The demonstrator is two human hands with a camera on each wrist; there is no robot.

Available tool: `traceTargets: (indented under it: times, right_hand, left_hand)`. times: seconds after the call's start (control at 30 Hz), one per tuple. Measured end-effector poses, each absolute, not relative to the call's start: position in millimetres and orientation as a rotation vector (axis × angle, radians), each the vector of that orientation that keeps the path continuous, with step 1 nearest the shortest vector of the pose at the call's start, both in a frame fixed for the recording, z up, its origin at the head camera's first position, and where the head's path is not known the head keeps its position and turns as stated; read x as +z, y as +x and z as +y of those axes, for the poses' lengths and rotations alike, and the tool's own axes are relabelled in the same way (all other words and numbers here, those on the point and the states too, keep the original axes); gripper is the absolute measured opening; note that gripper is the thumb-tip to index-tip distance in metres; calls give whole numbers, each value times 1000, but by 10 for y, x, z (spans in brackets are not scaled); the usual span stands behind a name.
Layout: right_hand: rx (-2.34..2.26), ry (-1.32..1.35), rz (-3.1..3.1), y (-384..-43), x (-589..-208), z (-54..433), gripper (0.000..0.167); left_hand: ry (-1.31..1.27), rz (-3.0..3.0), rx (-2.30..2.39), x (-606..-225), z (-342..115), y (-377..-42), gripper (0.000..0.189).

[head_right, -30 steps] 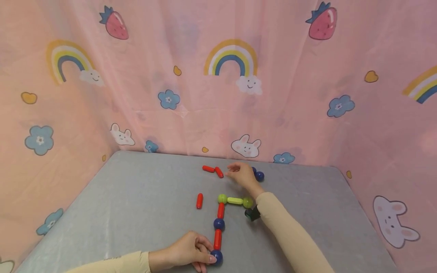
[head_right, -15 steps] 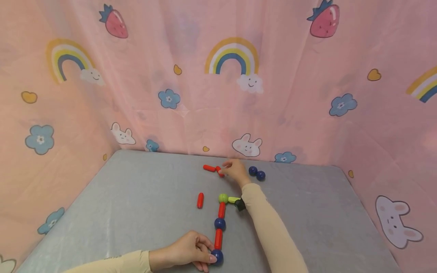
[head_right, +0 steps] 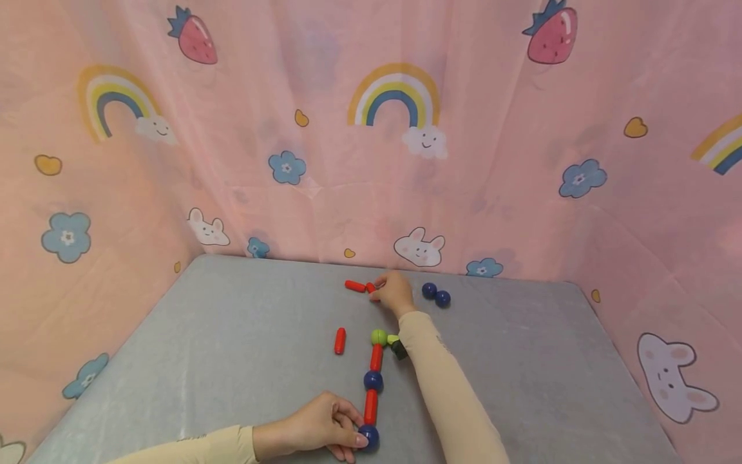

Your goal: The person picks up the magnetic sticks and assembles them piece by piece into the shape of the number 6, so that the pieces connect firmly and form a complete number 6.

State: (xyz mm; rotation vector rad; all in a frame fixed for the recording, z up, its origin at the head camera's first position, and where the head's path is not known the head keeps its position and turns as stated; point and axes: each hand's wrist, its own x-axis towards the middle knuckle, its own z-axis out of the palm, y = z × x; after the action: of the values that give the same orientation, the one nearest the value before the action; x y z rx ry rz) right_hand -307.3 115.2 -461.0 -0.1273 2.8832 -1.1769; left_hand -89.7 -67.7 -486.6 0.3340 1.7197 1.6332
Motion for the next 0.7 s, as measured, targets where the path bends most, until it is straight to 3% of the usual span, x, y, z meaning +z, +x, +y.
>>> traceTargets:
  times: [0.7]
  right_hand:
    - [-1356, -46, 2752, -3085, -4658, 1243, 30]
  left_hand:
    - [309, 1719, 1640, -4862, -676, -889, 14]
